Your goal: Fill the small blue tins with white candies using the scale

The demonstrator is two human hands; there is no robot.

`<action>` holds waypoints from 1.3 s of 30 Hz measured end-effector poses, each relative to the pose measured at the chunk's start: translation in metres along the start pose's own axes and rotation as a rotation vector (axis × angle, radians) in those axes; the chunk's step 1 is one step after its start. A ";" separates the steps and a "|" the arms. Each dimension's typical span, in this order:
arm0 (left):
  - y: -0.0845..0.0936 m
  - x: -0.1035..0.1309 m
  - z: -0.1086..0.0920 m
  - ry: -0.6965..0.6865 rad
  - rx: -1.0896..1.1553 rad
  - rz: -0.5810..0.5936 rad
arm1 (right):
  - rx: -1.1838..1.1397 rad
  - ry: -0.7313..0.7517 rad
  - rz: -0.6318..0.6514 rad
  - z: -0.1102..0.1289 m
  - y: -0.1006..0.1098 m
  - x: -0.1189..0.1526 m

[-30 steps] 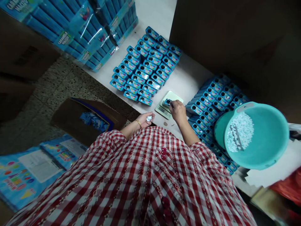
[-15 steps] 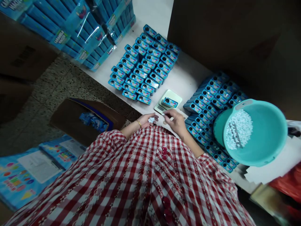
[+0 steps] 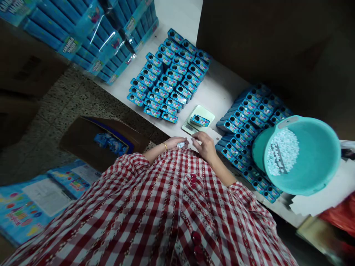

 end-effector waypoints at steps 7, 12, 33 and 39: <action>0.012 -0.005 -0.001 -0.019 0.104 -0.003 | 0.225 -0.058 -0.122 -0.036 0.022 -0.043; 0.019 0.003 -0.004 -0.028 0.188 -0.074 | 0.335 -0.090 -0.085 -0.046 0.025 -0.060; 0.049 0.005 -0.011 -0.098 0.402 -0.183 | 0.393 -0.088 -0.042 -0.073 0.039 -0.029; 0.050 0.009 -0.020 -0.112 0.410 -0.209 | 0.516 -0.161 0.155 -0.060 0.023 -0.040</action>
Point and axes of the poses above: each hand's wrist, its own x-axis away from the middle knuckle, its own y-axis out of the back of the hand, z = x × y, the point moved 2 cm from there along -x, towards the middle knuckle
